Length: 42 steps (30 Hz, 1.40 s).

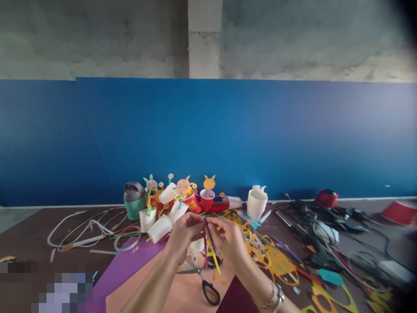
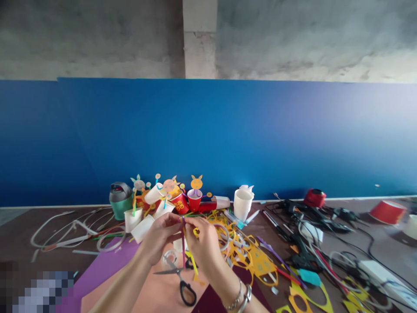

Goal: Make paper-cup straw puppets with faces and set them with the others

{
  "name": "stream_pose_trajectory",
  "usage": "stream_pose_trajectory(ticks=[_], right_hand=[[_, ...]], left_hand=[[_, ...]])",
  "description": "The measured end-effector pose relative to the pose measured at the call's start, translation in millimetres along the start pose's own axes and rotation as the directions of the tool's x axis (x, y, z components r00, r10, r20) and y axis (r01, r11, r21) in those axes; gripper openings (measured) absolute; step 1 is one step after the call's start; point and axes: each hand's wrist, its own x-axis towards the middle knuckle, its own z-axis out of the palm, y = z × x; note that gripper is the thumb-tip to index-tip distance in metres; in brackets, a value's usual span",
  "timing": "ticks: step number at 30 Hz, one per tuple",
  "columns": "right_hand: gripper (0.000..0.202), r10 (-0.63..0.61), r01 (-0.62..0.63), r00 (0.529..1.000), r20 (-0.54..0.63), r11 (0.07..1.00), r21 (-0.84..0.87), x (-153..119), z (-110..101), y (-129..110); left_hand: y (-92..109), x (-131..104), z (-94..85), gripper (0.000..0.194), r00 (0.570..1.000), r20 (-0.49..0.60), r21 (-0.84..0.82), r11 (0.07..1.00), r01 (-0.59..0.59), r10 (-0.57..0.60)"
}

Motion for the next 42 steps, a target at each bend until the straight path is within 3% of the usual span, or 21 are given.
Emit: stream_pose_trajectory(ticks=[6, 15, 18, 22, 28, 34, 39, 42], right_hand=[[0.019, 0.278, -0.309, 0.948, 0.153, 0.918, 0.249, 11, -6, 8], [0.023, 0.347, -0.504, 0.845, 0.407, 0.773, 0.386, 18, -24, 16], [0.026, 0.326, -0.498, 0.855, 0.405, 0.736, 0.459, 18, -27, 14], [0.029, 0.345, -0.45, 0.893, 0.291, 0.727, 0.518, 20, -30, 8], [0.029, 0.277, -0.365, 0.928, 0.248, 0.807, 0.464, 20, -32, 6], [0.03, 0.236, -0.395, 0.902, 0.361, 0.786, 0.475, 19, -36, 6], [0.032, 0.315, -0.451, 0.892, 0.324, 0.658, 0.602, 19, -37, 7], [0.032, 0.313, -0.433, 0.901, 0.299, 0.668, 0.605, 19, -35, 8]], left_hand=[[4, -3, 3.0, 0.029, 0.997, 0.069, 0.042, 0.999, 0.03, -0.033], [6, -10, 10.5, 0.033, 0.987, 0.156, 0.073, 0.997, 0.03, -0.041], [4, -10, 9.9, 0.034, 0.988, 0.144, 0.063, 0.997, 0.052, -0.06], [3, -8, 10.2, 0.034, 0.979, 0.171, 0.131, 0.988, 0.086, -0.108], [-1, -8, 10.7, 0.041, 0.971, 0.216, 0.18, 0.982, 0.062, -0.101], [-2, -5, 1.2, 0.032, 0.927, 0.328, 0.102, 0.983, 0.154, -0.18], [-4, -4, -2.0, 0.023, 0.919, 0.369, -0.043, 0.985, 0.169, -0.142], [-5, -5, 0.8, 0.029, 0.905, 0.396, -0.024, 0.984, 0.179, -0.155]])
